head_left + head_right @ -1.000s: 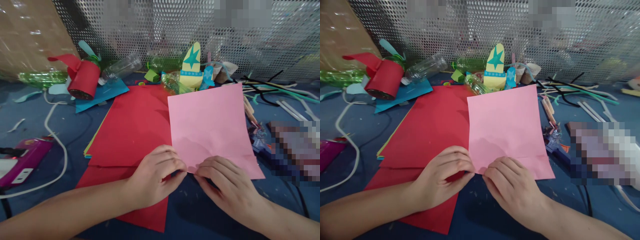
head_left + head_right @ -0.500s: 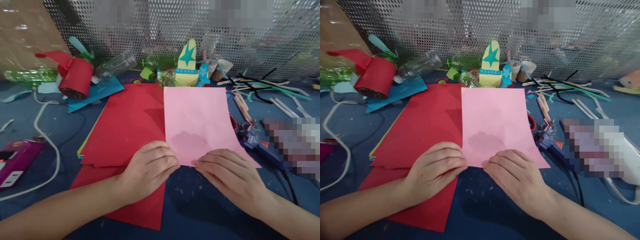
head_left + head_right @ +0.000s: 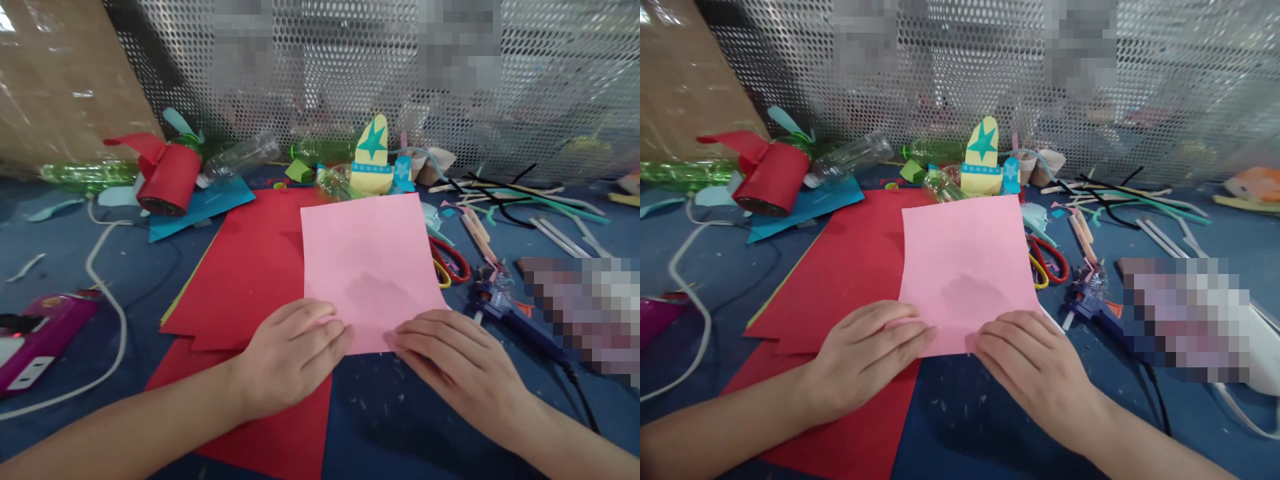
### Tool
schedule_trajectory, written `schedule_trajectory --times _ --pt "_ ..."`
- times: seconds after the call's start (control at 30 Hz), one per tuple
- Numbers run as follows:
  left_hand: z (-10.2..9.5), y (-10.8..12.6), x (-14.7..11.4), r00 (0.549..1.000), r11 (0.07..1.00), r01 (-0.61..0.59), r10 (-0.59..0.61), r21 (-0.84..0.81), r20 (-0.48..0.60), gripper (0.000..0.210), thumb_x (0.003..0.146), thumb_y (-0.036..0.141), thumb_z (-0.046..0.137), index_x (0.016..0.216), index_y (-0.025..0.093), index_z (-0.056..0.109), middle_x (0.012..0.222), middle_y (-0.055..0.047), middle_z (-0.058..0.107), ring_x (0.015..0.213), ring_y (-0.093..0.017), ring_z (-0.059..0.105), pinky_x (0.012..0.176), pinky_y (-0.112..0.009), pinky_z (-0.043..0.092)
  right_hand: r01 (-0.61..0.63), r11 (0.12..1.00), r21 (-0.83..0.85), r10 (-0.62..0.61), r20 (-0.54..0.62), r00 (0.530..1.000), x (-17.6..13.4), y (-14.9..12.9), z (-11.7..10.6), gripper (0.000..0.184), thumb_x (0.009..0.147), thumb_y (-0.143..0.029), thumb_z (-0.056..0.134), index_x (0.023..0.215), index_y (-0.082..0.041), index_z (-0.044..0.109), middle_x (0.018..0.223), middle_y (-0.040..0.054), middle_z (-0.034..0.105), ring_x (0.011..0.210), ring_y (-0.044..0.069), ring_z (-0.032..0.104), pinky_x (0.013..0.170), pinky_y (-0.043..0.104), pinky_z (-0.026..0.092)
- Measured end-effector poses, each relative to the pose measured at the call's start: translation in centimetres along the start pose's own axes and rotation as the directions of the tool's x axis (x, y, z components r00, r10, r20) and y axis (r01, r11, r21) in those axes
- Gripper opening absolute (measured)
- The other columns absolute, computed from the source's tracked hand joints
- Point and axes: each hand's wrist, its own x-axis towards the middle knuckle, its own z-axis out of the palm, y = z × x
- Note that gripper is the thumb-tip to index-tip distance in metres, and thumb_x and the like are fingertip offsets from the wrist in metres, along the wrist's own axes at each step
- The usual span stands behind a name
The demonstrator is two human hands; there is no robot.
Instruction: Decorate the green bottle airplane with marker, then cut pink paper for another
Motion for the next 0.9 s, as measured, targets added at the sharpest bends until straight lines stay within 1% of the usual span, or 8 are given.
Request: schedule_trajectory --times 0.13,0.27,0.37,0.47,0.57,0.67,0.8,0.9 --pt "0.3 -0.4 -0.4 0.993 0.993 0.106 -0.109 0.06 0.049 0.016 0.094 0.006 0.053 0.097 0.011 0.068 0.085 -0.004 0.072 0.094 -0.023 0.066 0.08 -0.037 0.057 0.005 0.997 -0.076 -0.004 0.008 1.0 0.4 0.6 -0.3 0.015 0.094 -0.011 0.055 0.094 -0.017 0.069 0.087 0.0039 0.076 0.081 0.017 0.07 0.079 0.033 0.056" --pt "0.4 -0.2 0.0 0.99 0.998 0.052 -0.057 0.041 0.128 0.022 0.099 0.017 0.048 0.099 0.01 0.068 0.085 -0.006 0.072 0.09 -0.024 0.067 0.075 -0.037 0.059 0.051 0.998 -0.049 -0.05 0.012 0.999 0.6 0.4 -0.2 0.026 0.099 -0.012 0.045 0.096 -0.018 0.07 0.085 0.0032 0.078 0.079 0.016 0.071 0.076 0.032 0.058" --pt "0.2 -0.1 0.3 0.992 1.0 0.003 -0.005 0.019 0.123 0.025 0.099 0.013 0.043 0.1 0.011 0.068 0.089 -0.005 0.073 0.087 -0.021 0.068 0.073 -0.033 0.059 0.033 0.998 -0.051 -0.032 0.018 0.999 0.6 0.5 0.0 0.019 0.097 -0.013 0.05 0.096 -0.016 0.069 0.086 0.0032 0.077 0.08 0.016 0.071 0.078 0.032 0.058" --pt "0.2 -0.4 0.0 0.991 0.999 0.003 -0.008 0.04 0.131 0.029 0.099 0.007 0.038 0.102 0.011 0.067 0.093 -0.005 0.074 0.089 -0.021 0.068 0.072 -0.032 0.059 0.006 0.996 -0.092 -0.004 0.022 1.0 0.5 0.8 0.1 0.013 0.095 -0.013 0.054 0.095 -0.013 0.067 0.087 0.0051 0.076 0.081 0.017 0.07 0.079 0.033 0.057" --pt "0.5 -0.6 -0.5 0.988 0.997 0.032 -0.042 0.07 0.15 0.025 0.098 0.009 0.043 0.105 0.011 0.067 0.094 -0.006 0.074 0.091 -0.023 0.068 0.073 -0.034 0.059 0.012 0.993 -0.119 -0.011 0.007 1.0 0.4 1.1 -0.1 0.015 0.096 -0.011 0.053 0.091 -0.014 0.066 0.084 0.004 0.076 0.079 0.016 0.07 0.079 0.033 0.056" --pt "0.7 -0.5 -0.7 0.987 0.999 0.028 -0.035 0.046 0.155 0.022 0.096 0.009 0.047 0.106 0.011 0.067 0.096 -0.005 0.074 0.092 -0.023 0.067 0.077 -0.035 0.058 0.038 0.994 -0.104 -0.036 0.019 0.999 0.4 1.2 -0.1 0.016 0.097 -0.012 0.051 0.095 -0.017 0.066 0.086 0.0028 0.077 0.08 0.016 0.071 0.08 0.032 0.057" --pt "0.5 -0.7 -0.5 0.99 0.998 0.037 -0.045 0.058 0.137 0.026 0.097 0.006 0.042 0.102 0.009 0.068 0.095 -0.006 0.074 0.091 -0.024 0.068 0.072 -0.034 0.058 -0.065 0.991 -0.113 0.065 -0.005 0.998 0.8 1.5 -0.2 0.006 0.094 -0.018 0.056 0.094 -0.019 0.062 0.084 0.0043 0.074 0.077 0.019 0.07 0.075 0.035 0.058" --pt "0.3 -1.1 -0.3 0.992 0.994 0.061 -0.071 0.093 0.102 0.024 0.097 0.007 0.044 0.101 0.009 0.068 0.093 -0.006 0.075 0.088 -0.023 0.069 0.071 -0.035 0.058 -0.125 0.985 -0.118 0.123 -0.025 0.992 0.9 1.9 -0.3 0.011 0.094 -0.017 0.055 0.084 -0.021 0.058 0.077 0.0041 0.07 0.073 0.019 0.068 0.069 0.034 0.056"
